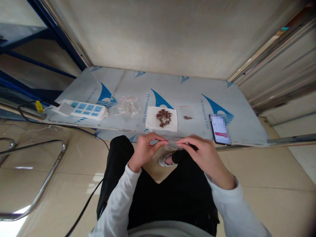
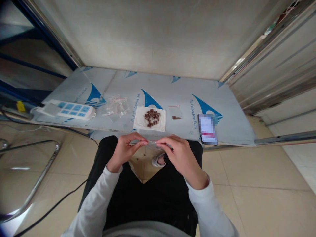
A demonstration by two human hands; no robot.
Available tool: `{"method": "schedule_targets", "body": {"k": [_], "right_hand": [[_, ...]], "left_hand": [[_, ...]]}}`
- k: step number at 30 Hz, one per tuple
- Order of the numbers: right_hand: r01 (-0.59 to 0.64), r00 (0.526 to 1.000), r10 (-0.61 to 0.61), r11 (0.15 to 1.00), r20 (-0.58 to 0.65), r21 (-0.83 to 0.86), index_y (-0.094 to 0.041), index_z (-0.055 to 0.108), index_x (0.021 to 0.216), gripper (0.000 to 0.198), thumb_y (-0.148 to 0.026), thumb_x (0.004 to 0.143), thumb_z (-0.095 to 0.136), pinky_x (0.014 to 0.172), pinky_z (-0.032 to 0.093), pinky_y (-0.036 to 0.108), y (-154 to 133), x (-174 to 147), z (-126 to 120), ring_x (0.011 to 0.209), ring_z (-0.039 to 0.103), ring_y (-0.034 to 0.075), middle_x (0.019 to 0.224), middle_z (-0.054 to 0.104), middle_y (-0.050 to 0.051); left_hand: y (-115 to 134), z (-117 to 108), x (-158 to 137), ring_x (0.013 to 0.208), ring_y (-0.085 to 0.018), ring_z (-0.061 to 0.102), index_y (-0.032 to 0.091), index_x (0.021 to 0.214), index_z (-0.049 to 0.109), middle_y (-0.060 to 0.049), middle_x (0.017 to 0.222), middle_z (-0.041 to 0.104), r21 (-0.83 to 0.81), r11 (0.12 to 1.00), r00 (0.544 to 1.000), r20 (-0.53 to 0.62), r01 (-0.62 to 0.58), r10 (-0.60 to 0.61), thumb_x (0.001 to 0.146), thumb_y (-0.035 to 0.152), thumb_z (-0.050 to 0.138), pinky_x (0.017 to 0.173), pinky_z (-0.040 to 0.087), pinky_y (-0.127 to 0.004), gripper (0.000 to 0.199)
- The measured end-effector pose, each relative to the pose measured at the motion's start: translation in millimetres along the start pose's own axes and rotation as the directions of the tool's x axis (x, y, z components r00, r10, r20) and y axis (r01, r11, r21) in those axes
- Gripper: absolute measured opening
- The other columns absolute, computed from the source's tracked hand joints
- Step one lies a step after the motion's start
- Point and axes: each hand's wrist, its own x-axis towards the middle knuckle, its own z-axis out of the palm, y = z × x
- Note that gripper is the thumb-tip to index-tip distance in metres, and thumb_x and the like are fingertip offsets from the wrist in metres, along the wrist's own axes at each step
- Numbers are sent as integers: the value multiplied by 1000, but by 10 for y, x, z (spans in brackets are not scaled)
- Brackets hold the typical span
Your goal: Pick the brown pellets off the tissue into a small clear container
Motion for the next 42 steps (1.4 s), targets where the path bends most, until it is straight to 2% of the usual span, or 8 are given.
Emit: {"method": "schedule_targets", "body": {"k": [6,9,12,15,20,28,33,42], "right_hand": [[-87,993,99,984,-69,159,-26,66,95,9,-27,87,67,78,53,28,-8,39,-60,84,70,17,89,74,0],[-173,974,219,884,-58,434,-27,55,117,46,-34,77,78,81,55,32,-24,41,7,91,70,20,95,74,1],[-267,950,311,800,8,538,-23,65,100,30,-38,77,77,71,55,29,-3,31,101,77,70,18,84,75,2],[-303,928,373,765,-6,568,-20,71,80,19,-38,77,77,61,53,26,13,25,165,62,67,16,71,73,2],[-275,949,312,756,43,594,-24,74,100,28,-35,75,79,78,55,29,-100,76,199,89,71,20,97,76,4],[-254,949,315,776,-6,578,-23,77,82,14,-37,78,76,71,54,27,-247,142,283,76,71,18,80,77,2],[-336,911,411,798,-43,499,-21,77,80,21,-42,77,76,72,53,30,-206,136,322,75,70,20,79,77,4],[-398,875,484,673,36,624,-18,74,75,29,-46,71,79,57,52,26,-127,104,173,64,67,18,70,74,5]], "left_hand": [[332,-102,69,77,-14,67,19,81,70,-1,78,72,176,977,992,-5,-124,127,84,23,71,75,49,-25,5],[437,-122,63,78,-14,66,18,83,68,-1,79,71,195,971,988,-38,-139,149,86,24,68,75,49,-24,6],[439,-136,32,77,-13,66,18,83,66,-1,78,69,234,964,986,-81,-126,148,88,22,66,73,48,-23,6],[406,-155,12,75,-13,65,18,83,65,-1,78,69,244,968,988,-123,-60,92,89,23,64,71,48,-22,8],[455,-184,33,74,-13,64,18,83,65,0,78,69,230,972,999,-6,-48,51,89,24,63,70,47,-22,8],[464,-136,6,76,-14,65,19,86,68,-1,81,72,82,995,999,-4,48,-47,89,30,63,74,49,-24,12],[475,-90,-11,75,-15,68,20,81,69,0,80,74,248,965,995,-79,85,-68,87,22,63,72,49,-25,8],[495,-176,41,69,-15,67,21,80,70,1,76,74,280,955,992,-98,102,-77,87,28,64,65,48,-24,11]]}}
